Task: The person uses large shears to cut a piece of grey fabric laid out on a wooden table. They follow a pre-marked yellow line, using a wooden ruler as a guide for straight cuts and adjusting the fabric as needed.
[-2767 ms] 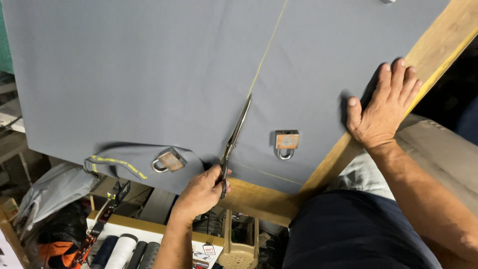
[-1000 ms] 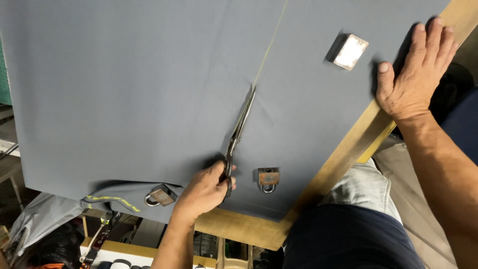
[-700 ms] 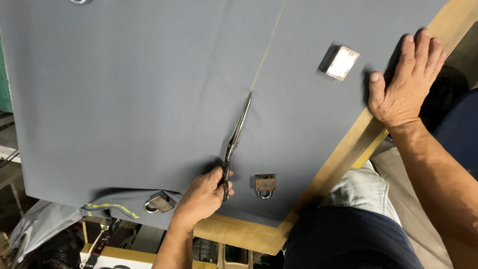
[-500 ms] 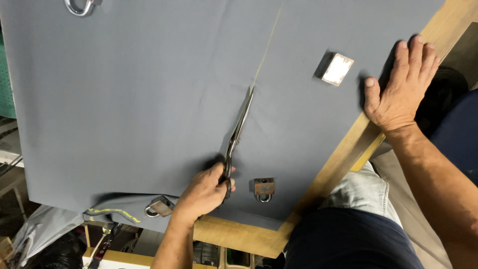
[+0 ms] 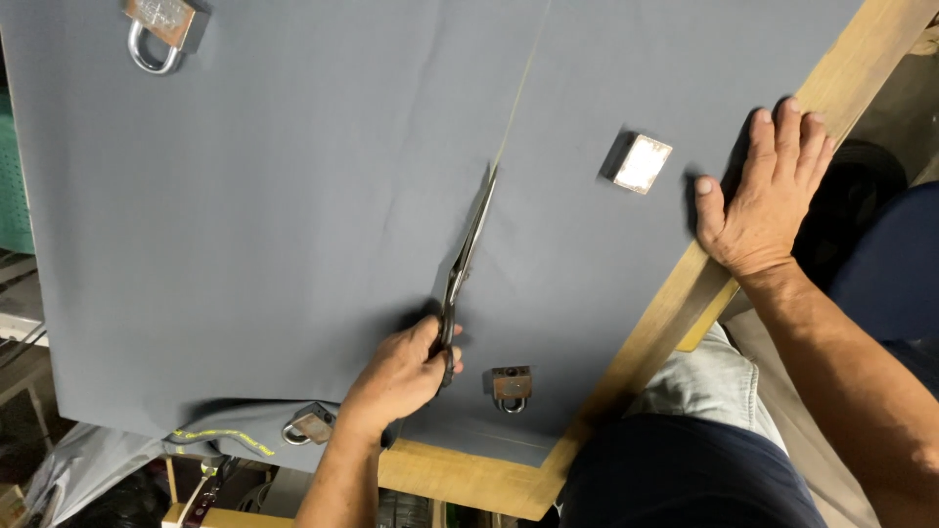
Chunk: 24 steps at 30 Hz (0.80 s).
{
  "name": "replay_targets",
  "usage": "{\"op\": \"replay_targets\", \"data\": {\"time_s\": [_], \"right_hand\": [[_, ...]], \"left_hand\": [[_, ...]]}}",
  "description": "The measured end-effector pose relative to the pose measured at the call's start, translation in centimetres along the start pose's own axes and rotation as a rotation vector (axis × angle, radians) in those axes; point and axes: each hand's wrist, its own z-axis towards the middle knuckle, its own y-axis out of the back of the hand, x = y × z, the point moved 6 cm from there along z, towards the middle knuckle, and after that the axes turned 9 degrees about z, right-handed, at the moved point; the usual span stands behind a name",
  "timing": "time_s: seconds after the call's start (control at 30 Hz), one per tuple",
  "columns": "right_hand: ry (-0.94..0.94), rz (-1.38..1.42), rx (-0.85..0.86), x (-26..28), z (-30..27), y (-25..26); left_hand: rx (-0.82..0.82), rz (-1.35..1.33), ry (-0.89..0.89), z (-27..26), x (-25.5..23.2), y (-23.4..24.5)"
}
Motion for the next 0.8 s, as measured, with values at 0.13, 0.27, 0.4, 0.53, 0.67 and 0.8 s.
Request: {"op": "replay_targets", "data": {"time_s": [0.13, 0.27, 0.4, 0.53, 0.67, 0.8], "right_hand": [[0.000, -0.012, 0.000, 0.3, 0.1, 0.2], [0.000, -0.010, -0.007, 0.5, 0.1, 0.2], [0.005, -0.018, -0.018, 0.8, 0.2, 0.5], [0.009, -0.030, -0.024, 0.8, 0.2, 0.4], [0.028, -0.033, -0.035, 1.3, 0.2, 0.6], [0.017, -0.027, -0.045, 1.7, 0.4, 0.8]], "left_hand": [[-0.015, 0.046, -0.053, 0.5, -0.7, 0.4], [-0.020, -0.008, -0.015, 0.0, -0.7, 0.3], [-0.032, -0.030, -0.020, 0.2, -0.6, 0.5], [-0.038, 0.009, -0.025, 0.5, -2.1, 1.5], [-0.045, -0.004, -0.049, 1.1, -2.4, 1.7], [-0.071, 0.003, -0.062, 1.2, -2.0, 1.4]]}}
